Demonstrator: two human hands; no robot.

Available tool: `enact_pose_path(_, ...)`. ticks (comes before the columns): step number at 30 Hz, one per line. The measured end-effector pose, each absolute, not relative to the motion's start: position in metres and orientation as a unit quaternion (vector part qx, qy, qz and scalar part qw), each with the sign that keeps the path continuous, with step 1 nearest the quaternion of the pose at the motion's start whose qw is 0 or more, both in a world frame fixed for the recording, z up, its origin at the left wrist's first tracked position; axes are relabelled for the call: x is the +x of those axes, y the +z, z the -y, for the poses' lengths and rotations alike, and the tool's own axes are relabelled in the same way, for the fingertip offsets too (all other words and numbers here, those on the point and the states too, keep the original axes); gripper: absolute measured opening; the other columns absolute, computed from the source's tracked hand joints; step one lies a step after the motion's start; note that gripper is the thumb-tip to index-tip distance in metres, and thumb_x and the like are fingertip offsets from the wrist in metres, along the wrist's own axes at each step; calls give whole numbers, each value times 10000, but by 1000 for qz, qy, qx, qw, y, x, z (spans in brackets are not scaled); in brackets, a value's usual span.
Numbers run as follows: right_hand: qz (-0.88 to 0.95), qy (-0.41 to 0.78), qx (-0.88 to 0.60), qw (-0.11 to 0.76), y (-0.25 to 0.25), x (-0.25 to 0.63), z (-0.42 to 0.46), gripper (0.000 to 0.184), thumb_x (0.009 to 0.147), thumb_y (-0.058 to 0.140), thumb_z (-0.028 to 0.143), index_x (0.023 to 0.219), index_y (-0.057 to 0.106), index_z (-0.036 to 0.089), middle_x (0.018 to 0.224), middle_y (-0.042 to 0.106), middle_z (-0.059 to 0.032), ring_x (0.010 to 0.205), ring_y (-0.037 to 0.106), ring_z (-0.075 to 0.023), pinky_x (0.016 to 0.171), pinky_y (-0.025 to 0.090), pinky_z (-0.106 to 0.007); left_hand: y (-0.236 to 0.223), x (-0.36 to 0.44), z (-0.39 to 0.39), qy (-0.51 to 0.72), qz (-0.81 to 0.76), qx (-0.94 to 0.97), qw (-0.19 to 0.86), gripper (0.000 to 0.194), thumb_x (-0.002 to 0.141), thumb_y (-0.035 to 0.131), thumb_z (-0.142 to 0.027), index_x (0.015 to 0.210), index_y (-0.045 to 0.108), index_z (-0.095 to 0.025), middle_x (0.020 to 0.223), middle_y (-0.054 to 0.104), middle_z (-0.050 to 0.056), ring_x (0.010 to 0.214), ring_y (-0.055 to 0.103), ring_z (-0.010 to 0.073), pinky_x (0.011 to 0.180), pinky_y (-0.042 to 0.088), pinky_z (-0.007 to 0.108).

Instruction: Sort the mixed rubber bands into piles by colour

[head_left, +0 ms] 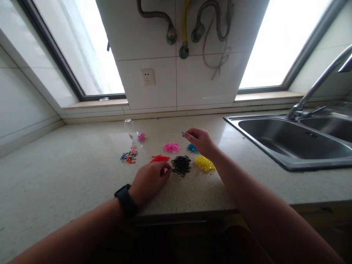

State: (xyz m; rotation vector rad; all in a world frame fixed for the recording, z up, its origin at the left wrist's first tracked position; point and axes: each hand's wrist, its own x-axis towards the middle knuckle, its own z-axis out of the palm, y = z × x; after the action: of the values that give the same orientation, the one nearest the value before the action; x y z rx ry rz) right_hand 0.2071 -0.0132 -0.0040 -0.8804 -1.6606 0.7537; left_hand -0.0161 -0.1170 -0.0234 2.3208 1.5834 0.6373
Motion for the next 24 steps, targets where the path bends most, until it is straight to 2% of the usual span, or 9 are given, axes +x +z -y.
enact_pose_path(5, 703, 317, -377, 514, -6, 206, 12, 323, 814, 657, 482, 763, 667, 164, 605, 467, 22, 565, 357, -96, 495, 277, -271, -25, -8, 117, 206, -545, 807, 89, 231, 941, 515, -346, 984, 718, -246, 768, 708, 18, 671, 629, 179, 607, 387, 289)
enact_pose_path(13, 718, 308, -379, 496, -11, 211, 6, 320, 826, 641, 478, 798, 685, 162, 631, 485, 18, 584, 368, -102, 512, 286, -271, -33, -14, 113, 218, -509, 832, 35, 244, 983, 488, -348, 1037, 705, -250, 864, 741, 22, 725, 668, 181, 642, 447, 300)
enact_pose_path(17, 712, 301, -391, 499, -12, 217, 3, 332, 819, 642, 494, 782, 676, 166, 623, 478, 18, 581, 370, -107, 514, 291, -275, -31, -14, 118, 214, -406, 887, -43, 200, 974, 495, -260, 1006, 681, -194, 843, 718, 43, 705, 647, 164, 622, 459, 283)
enact_pose_path(21, 708, 294, -400, 502, -14, 223, -2, 344, 819, 637, 504, 777, 674, 165, 627, 488, 15, 584, 374, -108, 521, 297, -276, -25, -12, 128, 185, -245, 940, -148, 155, 952, 504, -194, 907, 651, -173, 722, 635, 24, 638, 572, 159, 524, 402, 271)
enact_pose_path(24, 706, 294, -399, 506, -16, 227, -6, 353, 816, 639, 513, 779, 671, 164, 627, 487, 17, 588, 375, -109, 523, 294, -273, -21, -10, 136, 164, -152, 956, -187, 138, 951, 499, -148, 927, 634, -171, 688, 604, 9, 607, 533, 154, 490, 368, 274)
